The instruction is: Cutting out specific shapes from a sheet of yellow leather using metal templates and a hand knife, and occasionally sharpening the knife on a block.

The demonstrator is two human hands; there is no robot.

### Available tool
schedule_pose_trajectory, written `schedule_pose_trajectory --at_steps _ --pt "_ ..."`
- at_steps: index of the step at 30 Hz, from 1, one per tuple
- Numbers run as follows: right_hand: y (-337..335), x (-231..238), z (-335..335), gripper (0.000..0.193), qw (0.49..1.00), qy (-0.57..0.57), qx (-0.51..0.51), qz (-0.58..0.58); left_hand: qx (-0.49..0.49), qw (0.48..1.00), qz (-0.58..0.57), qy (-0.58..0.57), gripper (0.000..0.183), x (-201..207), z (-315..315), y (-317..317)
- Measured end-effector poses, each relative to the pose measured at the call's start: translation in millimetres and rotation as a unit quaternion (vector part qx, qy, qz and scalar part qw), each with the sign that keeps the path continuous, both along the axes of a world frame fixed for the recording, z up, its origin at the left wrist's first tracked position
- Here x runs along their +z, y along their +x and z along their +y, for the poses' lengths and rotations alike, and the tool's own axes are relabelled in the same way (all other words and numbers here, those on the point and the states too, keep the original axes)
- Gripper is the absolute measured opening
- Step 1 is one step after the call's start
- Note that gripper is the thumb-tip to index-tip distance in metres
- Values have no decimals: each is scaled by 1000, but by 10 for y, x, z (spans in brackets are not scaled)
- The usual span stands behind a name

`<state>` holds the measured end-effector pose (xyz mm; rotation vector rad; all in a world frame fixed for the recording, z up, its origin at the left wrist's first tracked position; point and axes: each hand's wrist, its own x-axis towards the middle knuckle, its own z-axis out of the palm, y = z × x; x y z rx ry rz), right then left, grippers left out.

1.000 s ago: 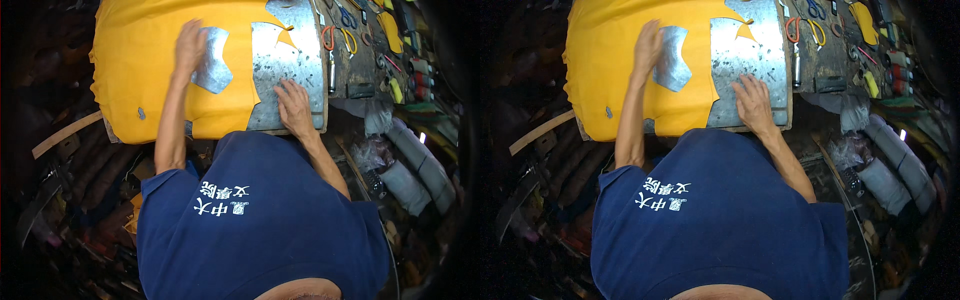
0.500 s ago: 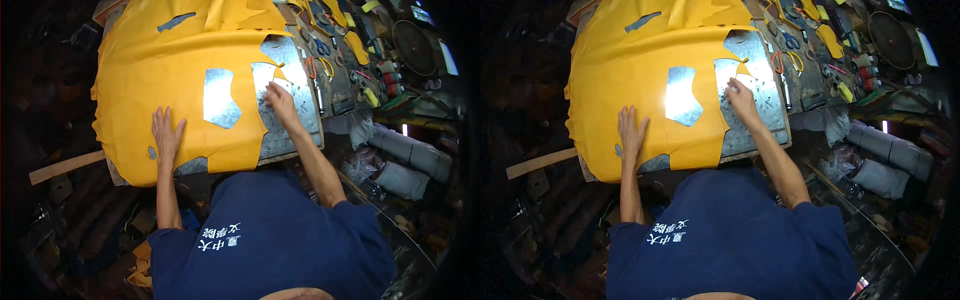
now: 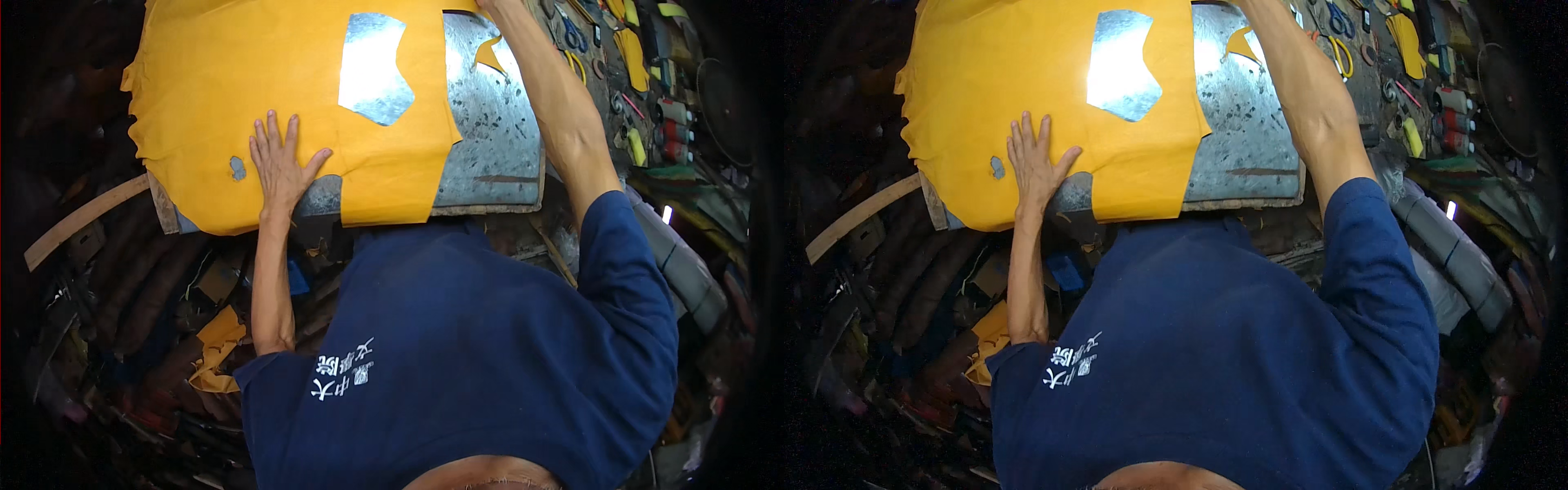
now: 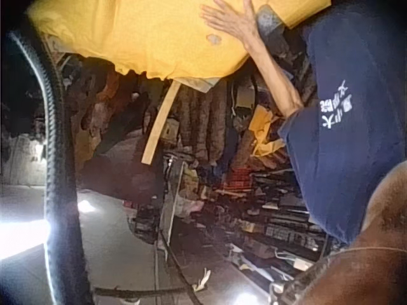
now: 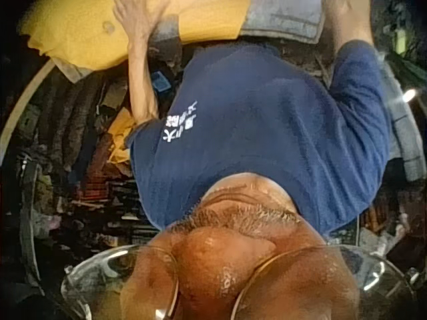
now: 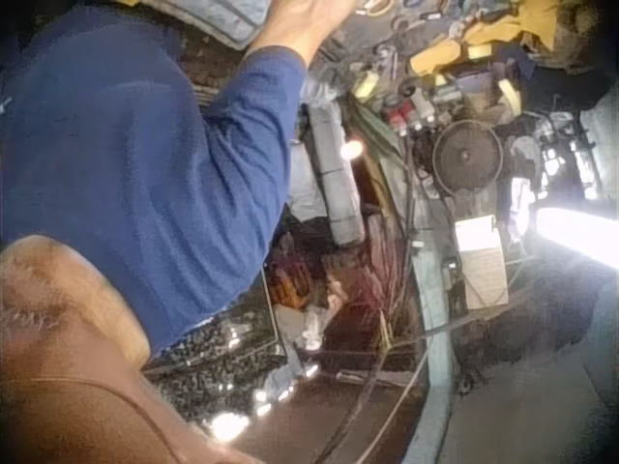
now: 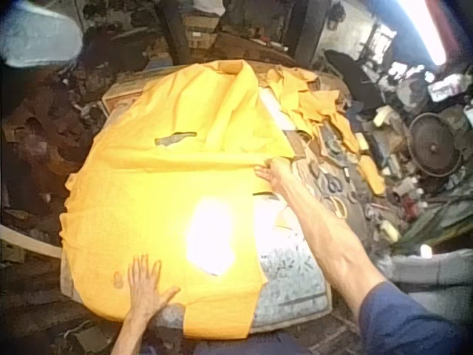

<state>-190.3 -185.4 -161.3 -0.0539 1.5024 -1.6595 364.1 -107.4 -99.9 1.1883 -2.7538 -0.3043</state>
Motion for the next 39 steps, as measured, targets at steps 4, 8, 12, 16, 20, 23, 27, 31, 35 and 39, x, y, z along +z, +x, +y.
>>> schedule_pose_trajectory --at_steps 4,8,12,16,20,23,27,31,35,39 --pt "-361 9 -150 37 1000 0 -1 26 2 1000 18 -3 87 -11 161 -413" --pt "-432 7 22 40 998 -50 15 35 -22 999 14 20 88 32 353 -715" --pt "604 257 784 31 838 153 243 464 -65 997 -7 51 87 46 653 -773" --pt "1725 568 2116 28 670 107 291 675 -177 979 37 93 83 68 1042 -1192" --pt "2576 838 3036 46 649 192 288 678 -273 953 26 125 84 172 1452 -1350" --pt "2846 888 3467 48 664 226 259 664 -396 904 52 153 82 219 1575 -1250" --pt "2986 877 3743 49 677 229 235 659 -461 851 164 190 62 220 1477 -1100" --pt "3059 810 3768 48 666 254 196 674 -352 792 330 375 27 369 1023 -1119" --pt "3132 772 3705 41 659 264 167 684 -191 959 202 52 56 114 0 -1423" --pt "2935 910 3629 30 687 209 150 679 -158 987 -16 -3 85 -266 -263 -1552"
